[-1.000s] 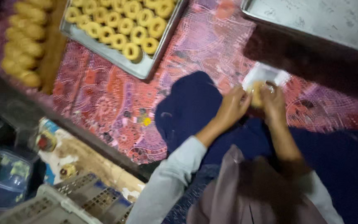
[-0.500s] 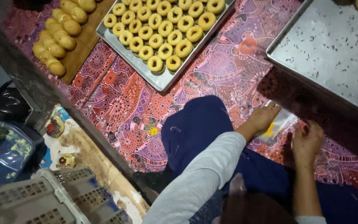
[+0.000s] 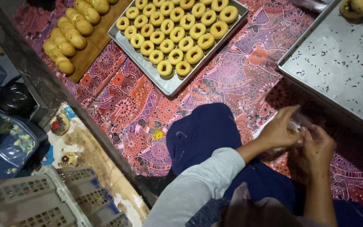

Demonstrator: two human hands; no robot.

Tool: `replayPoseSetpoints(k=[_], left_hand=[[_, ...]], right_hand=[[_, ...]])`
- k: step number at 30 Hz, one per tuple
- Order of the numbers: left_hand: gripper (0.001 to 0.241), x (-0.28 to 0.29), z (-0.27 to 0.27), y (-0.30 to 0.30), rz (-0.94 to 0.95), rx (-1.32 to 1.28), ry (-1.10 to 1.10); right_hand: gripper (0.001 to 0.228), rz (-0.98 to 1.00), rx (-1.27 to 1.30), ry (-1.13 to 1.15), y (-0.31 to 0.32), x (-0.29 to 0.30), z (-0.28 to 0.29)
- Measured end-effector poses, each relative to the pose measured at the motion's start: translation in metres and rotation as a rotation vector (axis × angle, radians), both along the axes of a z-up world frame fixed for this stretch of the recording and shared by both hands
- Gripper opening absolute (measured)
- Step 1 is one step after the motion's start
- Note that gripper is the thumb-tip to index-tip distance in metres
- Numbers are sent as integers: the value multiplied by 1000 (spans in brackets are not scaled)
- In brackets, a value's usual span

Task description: The person sits on the floor and repeatedly picks up donuts from a tray, places them into small plastic bags, and sets the filled bags aside. The person handles donuts one at a time and uses both hands to open and close the bags.

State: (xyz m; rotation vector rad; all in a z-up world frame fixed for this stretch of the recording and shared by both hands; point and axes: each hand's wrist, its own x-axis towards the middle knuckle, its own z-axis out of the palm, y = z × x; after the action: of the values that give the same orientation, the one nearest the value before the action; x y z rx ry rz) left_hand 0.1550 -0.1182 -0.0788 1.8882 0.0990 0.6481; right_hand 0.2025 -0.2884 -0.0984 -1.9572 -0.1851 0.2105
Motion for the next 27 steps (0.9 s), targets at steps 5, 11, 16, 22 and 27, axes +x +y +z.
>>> replayPoseSetpoints(k=[5, 11, 16, 22, 27], left_hand=[[44, 4, 26, 14, 36, -263, 344], [20, -21, 41, 7, -37, -182, 52], [15, -52, 49, 10, -220, -7, -57], [36, -60, 36, 35, -445, -654, 323], [71, -42, 49, 14, -674, -1495, 190]], right_hand=[[38, -24, -379, -628, 34, -41, 88], [18, 77, -572, -477, 55, -65, 120], [48, 101, -640, -610, 37, -44, 113], [31, -45, -543, -526, 37, -62, 136], [33, 44, -404, -619, 70, -53, 129]])
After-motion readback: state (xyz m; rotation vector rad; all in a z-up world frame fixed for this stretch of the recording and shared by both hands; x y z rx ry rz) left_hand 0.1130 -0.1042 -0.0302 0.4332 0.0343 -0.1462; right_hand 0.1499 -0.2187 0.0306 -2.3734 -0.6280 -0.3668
